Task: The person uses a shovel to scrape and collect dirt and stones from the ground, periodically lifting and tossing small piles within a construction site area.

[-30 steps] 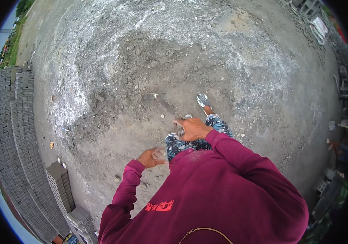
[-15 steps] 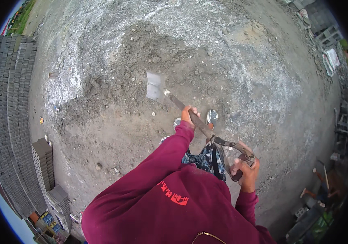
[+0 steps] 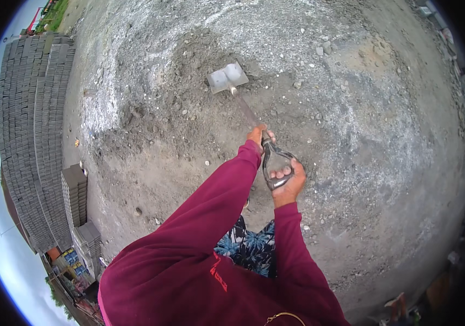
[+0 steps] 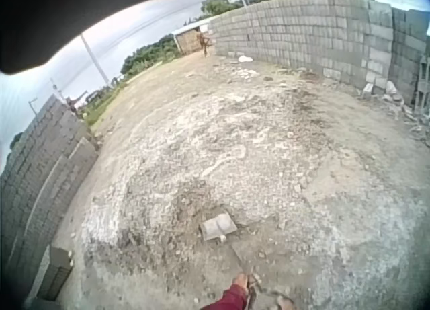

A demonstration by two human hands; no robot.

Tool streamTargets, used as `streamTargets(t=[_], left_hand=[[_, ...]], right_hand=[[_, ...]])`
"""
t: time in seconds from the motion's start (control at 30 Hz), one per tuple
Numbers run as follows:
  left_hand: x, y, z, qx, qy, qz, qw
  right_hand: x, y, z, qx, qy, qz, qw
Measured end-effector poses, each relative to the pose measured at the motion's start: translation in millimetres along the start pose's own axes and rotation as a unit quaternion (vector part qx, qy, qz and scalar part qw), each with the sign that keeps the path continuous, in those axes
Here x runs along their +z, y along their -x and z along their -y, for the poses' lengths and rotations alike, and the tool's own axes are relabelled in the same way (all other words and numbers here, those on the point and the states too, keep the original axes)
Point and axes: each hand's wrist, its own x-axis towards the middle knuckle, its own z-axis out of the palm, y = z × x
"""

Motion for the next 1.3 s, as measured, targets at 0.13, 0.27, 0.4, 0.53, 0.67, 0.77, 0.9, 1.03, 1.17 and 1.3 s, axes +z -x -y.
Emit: streamTargets(t=[0.13, 0.27, 0.4, 0.53, 0.67, 0.77, 0.9, 1.03, 1.17, 1.3], left_hand=[[-24, -13, 2, -0.005, 0.1, 0.066, 0.993], [31, -19, -33, -0.051, 0.041, 0.02, 0.998], [59, -11, -67, -0.081, 0.081, 0.005, 0.993], [96, -40, -125, -0.05, 0.058, 0.002, 0.997], [110, -65, -107, 0.098, 0.051, 0.056, 0.992], [105, -68, -132, -0.005, 0.138, 0.047, 0.989], [89, -41, -115, -0.021, 0.02, -0.043, 0.999], [95, -28, -108, -0.03, -0.003, -0.112, 0.993], [116, -56, -141, -0.004, -0.04, -0.093, 0.995], [7, -101, -58, 0.185, -0.224, 0.053, 0.955]], right_hand=[[28, 13, -6, 0.02, 0.044, -0.009, 0.999], [69, 2, 21, -0.006, 0.018, 0.035, 0.999], [121, 0, 36, -0.036, 0.042, 0.079, 0.995], [174, -19, 34, -0.081, 0.024, 0.123, 0.989], [172, -48, 58, -0.062, 0.089, 0.159, 0.981], [198, -56, 45, -0.061, 0.103, 0.17, 0.978], [164, -40, 33, -0.047, 0.052, 0.126, 0.99], [152, -36, 42, -0.037, 0.032, 0.122, 0.991], [179, -70, 37, -0.075, -0.047, 0.113, 0.99], [151, -52, 3, -0.035, 0.021, 0.059, 0.997]])
